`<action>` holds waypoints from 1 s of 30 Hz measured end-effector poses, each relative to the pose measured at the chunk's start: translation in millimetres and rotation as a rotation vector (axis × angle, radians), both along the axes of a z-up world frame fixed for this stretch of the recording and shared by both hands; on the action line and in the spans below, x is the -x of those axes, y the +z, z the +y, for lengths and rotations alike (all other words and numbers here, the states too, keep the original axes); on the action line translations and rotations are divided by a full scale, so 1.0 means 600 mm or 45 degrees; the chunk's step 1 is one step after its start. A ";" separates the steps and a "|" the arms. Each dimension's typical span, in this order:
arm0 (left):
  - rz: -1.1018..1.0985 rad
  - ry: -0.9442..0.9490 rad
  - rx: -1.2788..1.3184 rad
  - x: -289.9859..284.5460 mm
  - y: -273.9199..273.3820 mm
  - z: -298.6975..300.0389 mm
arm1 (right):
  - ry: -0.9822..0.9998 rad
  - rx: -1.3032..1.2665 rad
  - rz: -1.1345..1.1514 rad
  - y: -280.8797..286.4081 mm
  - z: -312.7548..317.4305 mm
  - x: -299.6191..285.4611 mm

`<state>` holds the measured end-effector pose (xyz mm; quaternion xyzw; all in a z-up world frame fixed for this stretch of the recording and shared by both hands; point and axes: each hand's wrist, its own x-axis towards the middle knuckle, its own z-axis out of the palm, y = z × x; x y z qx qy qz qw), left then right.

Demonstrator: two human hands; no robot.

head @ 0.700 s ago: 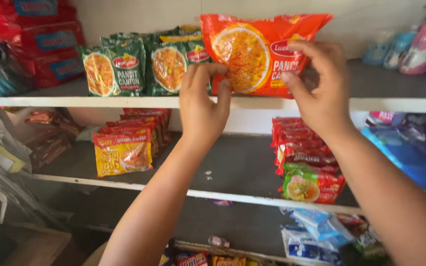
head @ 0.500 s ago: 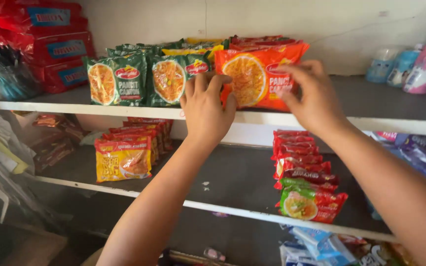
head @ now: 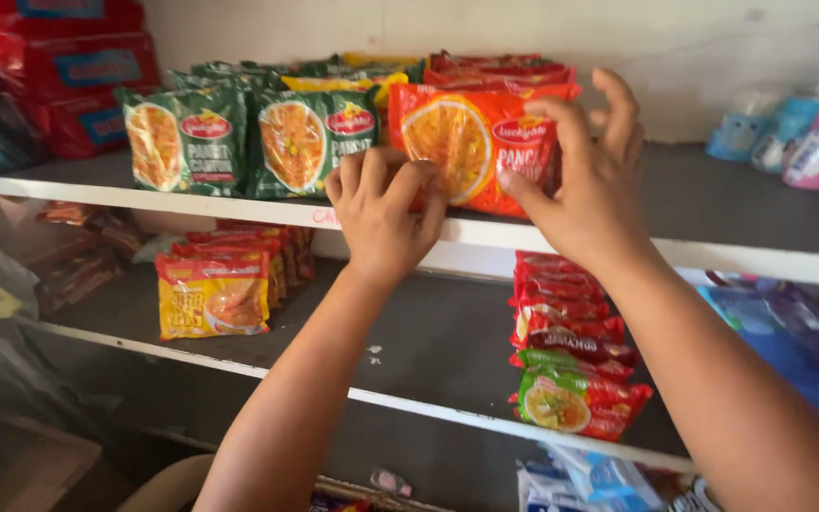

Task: Organizing and stocking bags of snacks and instant noodles from a box onto retail shelves.

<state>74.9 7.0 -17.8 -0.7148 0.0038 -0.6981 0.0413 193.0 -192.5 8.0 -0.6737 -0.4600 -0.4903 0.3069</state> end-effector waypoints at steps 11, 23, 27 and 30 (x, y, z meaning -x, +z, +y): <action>0.047 -0.245 -0.074 0.002 0.002 0.015 | -0.233 -0.023 0.067 -0.008 0.013 0.053; 0.046 -0.422 -0.118 0.023 -0.030 0.039 | -0.341 -0.390 0.244 -0.262 -0.058 0.141; 0.078 -0.561 -0.120 0.065 -0.115 0.037 | -0.438 -0.423 0.549 -0.386 -0.111 0.135; 0.342 -0.592 0.164 0.095 -0.224 0.013 | -0.387 -0.391 0.706 -0.433 -0.145 0.131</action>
